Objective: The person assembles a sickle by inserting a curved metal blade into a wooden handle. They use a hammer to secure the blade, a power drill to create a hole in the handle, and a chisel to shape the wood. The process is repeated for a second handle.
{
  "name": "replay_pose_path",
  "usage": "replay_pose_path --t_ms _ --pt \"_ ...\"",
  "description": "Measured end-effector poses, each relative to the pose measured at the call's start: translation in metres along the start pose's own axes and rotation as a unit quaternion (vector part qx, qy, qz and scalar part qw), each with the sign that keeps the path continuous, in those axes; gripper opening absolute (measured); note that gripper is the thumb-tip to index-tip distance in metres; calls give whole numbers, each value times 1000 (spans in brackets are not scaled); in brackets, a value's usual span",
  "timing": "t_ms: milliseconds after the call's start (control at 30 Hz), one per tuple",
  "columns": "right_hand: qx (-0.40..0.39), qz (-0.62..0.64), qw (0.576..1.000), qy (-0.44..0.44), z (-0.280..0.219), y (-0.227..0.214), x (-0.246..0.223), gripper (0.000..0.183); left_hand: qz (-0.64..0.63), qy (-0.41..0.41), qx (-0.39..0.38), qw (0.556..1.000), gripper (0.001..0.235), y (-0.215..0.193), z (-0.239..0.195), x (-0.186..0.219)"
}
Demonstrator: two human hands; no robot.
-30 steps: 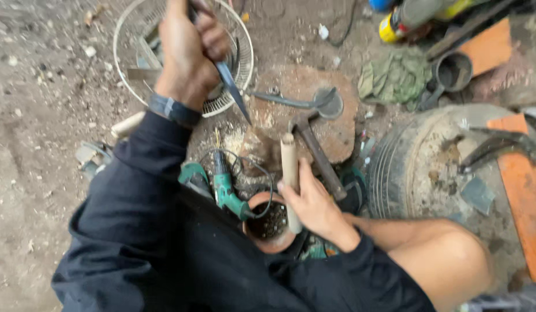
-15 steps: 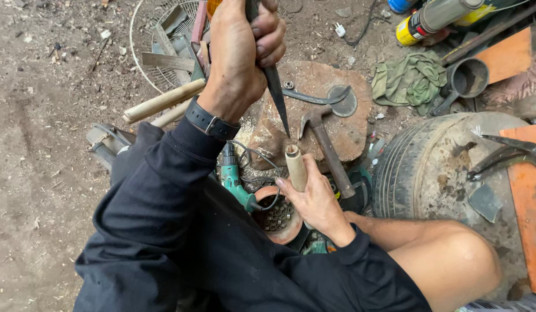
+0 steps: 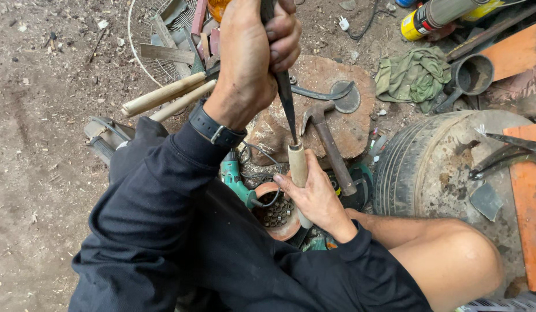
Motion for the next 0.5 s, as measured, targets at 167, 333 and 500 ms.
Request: replay_pose_path --t_ms 167,333,500 --pt "35 -57 995 -79 1 -2 -4 69 -8 -4 -10 1000 45 15 -10 -9" --pt "16 35 999 -12 2 -4 -5 70 -25 -18 -45 999 51 26 -15 -15" --pt "-31 124 991 -28 -2 -2 -14 40 -10 -13 -67 998 53 32 -17 -11"
Point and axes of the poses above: each hand's wrist, its own z-axis towards the middle knuckle, its own y-axis out of the palm, x = y × z, the point moved 4 cm from there along z, towards the middle knuckle, and after that the axes turned 2 degrees about -x, right-handed, at the moved point
